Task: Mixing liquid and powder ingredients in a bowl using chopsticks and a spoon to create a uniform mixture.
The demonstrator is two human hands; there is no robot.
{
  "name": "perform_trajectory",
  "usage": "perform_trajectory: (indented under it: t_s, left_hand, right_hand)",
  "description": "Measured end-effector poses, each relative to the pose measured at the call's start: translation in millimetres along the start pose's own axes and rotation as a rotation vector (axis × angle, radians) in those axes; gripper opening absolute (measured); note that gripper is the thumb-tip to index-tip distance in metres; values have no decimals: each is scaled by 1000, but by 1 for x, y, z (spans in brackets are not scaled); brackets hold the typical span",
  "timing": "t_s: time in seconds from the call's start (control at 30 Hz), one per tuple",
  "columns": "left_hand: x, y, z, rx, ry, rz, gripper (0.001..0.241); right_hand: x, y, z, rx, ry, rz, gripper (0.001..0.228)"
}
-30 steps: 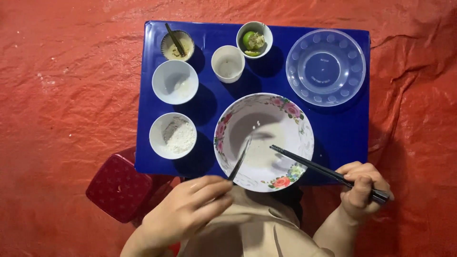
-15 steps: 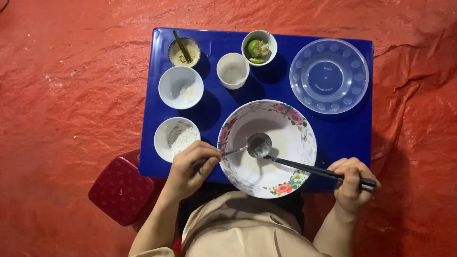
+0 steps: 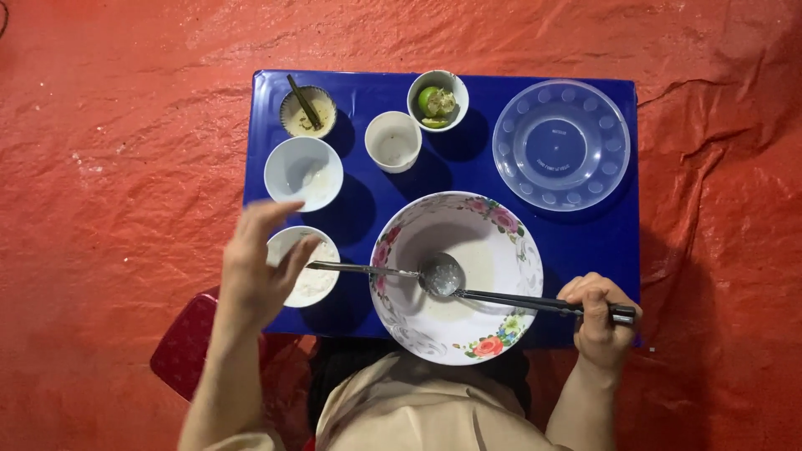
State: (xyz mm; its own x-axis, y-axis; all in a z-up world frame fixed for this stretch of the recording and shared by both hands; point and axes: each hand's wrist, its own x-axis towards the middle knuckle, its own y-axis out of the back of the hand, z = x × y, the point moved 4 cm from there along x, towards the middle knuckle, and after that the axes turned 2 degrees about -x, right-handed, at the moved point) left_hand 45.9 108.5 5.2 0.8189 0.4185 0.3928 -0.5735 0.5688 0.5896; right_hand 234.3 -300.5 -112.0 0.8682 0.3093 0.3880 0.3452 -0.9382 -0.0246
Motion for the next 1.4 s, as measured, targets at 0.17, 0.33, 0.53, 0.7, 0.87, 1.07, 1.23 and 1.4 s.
perform_trajectory:
  t_s: [0.17, 0.33, 0.53, 0.7, 0.87, 1.07, 1.23, 1.4]
  left_hand:
    - [85, -49, -4, 121, -344, -195, 74]
    - [126, -115, -40, 408, -185, -652, 108]
    - [135, -161, -84, 494, -103, -804, 132]
    - [137, -181, -96, 493, -149, -810, 129]
    - [139, -169, -88, 474, -240, -701, 116]
    - [133, -125, -34, 522, -440, -553, 110]
    - [109, -98, 30, 578, -649, -430, 100]
    - [88, -98, 69, 735, -774, -416, 110]
  right_hand:
    - [5, -9, -7, -26, -103, -7, 45]
    - [6, -16, -11, -92, -130, -7, 46]
    - [4, -14, -7, -43, -151, -23, 44]
    - [3, -15, -4, -5, -138, -24, 42]
    - [1, -13, -5, -16, -142, -32, 40]
    - [8, -25, -33, -156, -197, -86, 40]
    - [5, -29, -32, -161, -178, -91, 38]
    - [5, -34, -31, -167, -166, -47, 42]
